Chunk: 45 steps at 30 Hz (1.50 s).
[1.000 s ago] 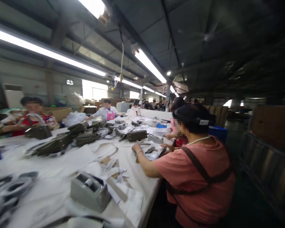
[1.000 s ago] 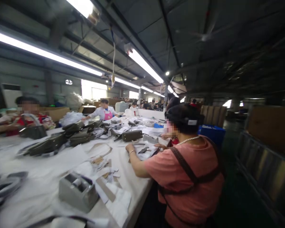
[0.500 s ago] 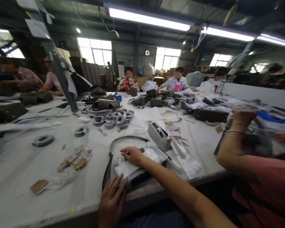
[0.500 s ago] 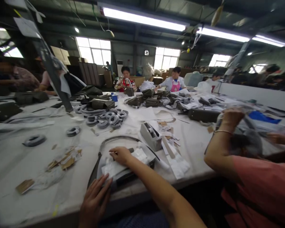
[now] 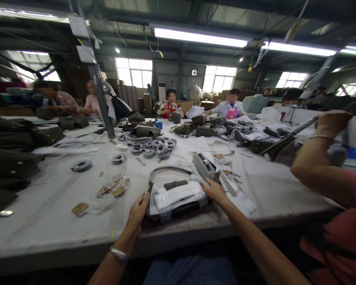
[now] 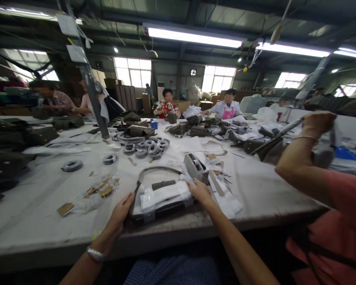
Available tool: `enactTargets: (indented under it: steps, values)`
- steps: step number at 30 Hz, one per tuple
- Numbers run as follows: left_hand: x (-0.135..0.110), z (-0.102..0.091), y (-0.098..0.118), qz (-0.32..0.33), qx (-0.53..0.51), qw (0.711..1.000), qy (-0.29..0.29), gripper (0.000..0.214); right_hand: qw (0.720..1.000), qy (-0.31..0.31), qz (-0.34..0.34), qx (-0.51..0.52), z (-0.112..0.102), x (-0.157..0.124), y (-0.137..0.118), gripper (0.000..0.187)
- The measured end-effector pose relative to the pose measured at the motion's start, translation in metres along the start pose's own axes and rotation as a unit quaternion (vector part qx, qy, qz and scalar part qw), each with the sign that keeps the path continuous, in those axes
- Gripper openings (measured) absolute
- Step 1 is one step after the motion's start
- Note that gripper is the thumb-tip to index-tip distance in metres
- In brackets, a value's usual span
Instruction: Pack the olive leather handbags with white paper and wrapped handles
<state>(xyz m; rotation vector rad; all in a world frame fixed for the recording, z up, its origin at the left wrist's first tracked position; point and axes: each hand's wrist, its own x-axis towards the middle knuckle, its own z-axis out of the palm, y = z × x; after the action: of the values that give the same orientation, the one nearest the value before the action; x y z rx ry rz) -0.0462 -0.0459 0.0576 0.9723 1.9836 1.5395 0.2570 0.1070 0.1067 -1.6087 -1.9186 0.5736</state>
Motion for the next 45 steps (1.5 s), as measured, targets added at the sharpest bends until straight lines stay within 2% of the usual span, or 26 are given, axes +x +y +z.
enactTargets:
  steps: [3,6,9,13,19,22,24,26,29,31,33,36,39,41,45]
  values:
    - [0.003,-0.007,0.02,0.043,-0.03,0.998,0.042,0.054,0.999,0.02,-0.011,0.043,0.0,-0.001,-0.014,0.058]
    - [0.003,-0.029,0.039,0.107,-0.046,0.99,0.083,0.059,0.99,0.053,-0.032,0.126,-0.005,-0.001,-0.03,0.065]
    - [0.003,-0.051,0.049,0.148,-0.043,0.983,0.096,0.058,0.967,0.068,-0.059,0.24,-0.008,0.0,-0.045,0.07]
    - [-0.002,-0.057,0.051,0.166,-0.023,0.983,0.07,0.062,0.956,0.008,-0.093,0.279,0.004,-0.003,-0.055,0.073]
    - [-0.004,-0.053,0.051,0.187,0.015,0.982,0.008,0.066,0.941,-0.056,-0.056,0.33,0.021,-0.005,-0.049,0.083]
    - [-0.005,-0.065,0.05,0.182,-0.017,0.983,-0.024,0.09,0.919,-0.055,-0.063,0.386,0.018,-0.006,-0.046,0.078]
    - [-0.007,-0.072,0.056,0.182,-0.083,0.98,-0.014,0.097,0.898,-0.021,-0.1,0.428,0.014,-0.007,-0.048,0.072]
    - [-0.009,-0.076,0.069,0.202,-0.12,0.972,0.021,0.084,0.887,0.012,-0.146,0.437,0.01,-0.009,-0.053,0.068]
    - [-0.008,-0.078,0.099,0.274,-0.065,0.957,0.065,0.069,0.906,0.03,-0.206,0.369,0.006,-0.014,-0.064,0.063]
    - [-0.006,-0.079,0.119,0.31,0.009,0.95,0.048,0.062,0.92,0.033,-0.226,0.319,0.005,-0.018,-0.07,0.055]
    - [-0.001,-0.084,0.137,0.303,0.062,0.951,-0.022,0.054,0.928,0.043,-0.221,0.298,0.004,-0.022,-0.073,0.049]
    - [0.017,-0.093,0.158,0.237,0.082,0.956,-0.151,0.057,0.925,0.09,-0.184,0.321,0.0,-0.026,-0.072,0.047]
    - [0.059,-0.091,0.168,0.18,0.051,0.963,-0.195,0.065,0.917,0.124,-0.162,0.343,-0.009,-0.031,-0.07,0.047]
    - [0.099,-0.077,0.166,0.17,0.045,0.959,-0.223,0.067,0.919,0.129,-0.143,0.343,-0.015,-0.037,-0.067,0.048]
    - [0.183,-0.027,0.141,0.188,0.164,0.933,-0.258,0.061,0.932,0.125,-0.062,0.335,-0.02,-0.056,-0.048,0.051]
